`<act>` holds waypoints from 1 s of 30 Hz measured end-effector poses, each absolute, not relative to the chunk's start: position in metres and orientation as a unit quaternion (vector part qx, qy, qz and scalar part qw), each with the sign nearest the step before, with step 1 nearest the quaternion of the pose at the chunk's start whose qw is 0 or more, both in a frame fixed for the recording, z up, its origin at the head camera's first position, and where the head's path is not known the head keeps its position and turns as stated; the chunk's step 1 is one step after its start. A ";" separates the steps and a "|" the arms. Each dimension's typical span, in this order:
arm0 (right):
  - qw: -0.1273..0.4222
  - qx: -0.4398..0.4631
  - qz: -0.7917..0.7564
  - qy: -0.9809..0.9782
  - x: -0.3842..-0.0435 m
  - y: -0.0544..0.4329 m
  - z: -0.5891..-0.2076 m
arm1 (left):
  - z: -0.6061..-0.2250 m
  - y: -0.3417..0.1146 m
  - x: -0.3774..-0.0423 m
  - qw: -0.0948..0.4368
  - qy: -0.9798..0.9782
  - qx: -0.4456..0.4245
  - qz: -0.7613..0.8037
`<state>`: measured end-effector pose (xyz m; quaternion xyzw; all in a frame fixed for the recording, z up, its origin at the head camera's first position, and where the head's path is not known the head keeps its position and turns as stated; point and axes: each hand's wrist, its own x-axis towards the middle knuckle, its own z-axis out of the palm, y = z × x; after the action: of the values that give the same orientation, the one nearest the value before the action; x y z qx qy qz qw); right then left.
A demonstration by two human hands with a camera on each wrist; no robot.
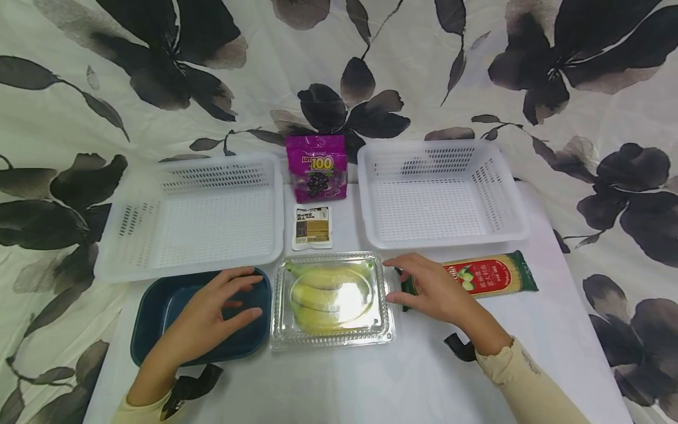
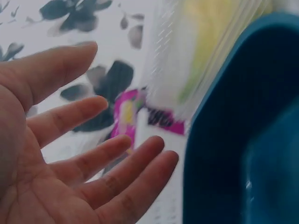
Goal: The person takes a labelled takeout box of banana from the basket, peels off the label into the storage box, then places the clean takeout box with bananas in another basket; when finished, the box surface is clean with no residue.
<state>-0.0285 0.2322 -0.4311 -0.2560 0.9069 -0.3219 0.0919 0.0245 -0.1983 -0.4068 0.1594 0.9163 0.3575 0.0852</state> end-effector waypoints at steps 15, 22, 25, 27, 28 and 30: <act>0.150 -0.258 -0.285 0.911 -0.022 0.220 -0.443 | -0.426 -0.158 0.024 0.093 0.922 0.177 0.330; 0.174 -0.251 -0.266 0.914 -0.024 0.217 -0.439 | -0.428 -0.153 0.018 0.109 0.923 0.172 0.327; 0.184 -0.252 -0.260 0.914 -0.025 0.217 -0.438 | -0.426 -0.151 0.017 0.125 0.923 0.165 0.324; 0.189 -0.249 -0.256 0.915 -0.026 0.217 -0.437 | -0.424 -0.149 0.017 0.133 0.923 0.164 0.322; 0.192 -0.248 -0.253 0.915 -0.026 0.216 -0.436 | -0.423 -0.148 0.017 0.138 0.924 0.162 0.319; 0.196 -0.249 -0.250 0.915 -0.026 0.214 -0.436 | -0.420 -0.147 0.018 0.148 0.924 0.159 0.316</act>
<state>-0.0256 0.2145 -0.4356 -0.2487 0.9150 -0.2501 0.1959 0.0179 -0.1469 -0.4200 0.1586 0.9238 0.3157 0.1478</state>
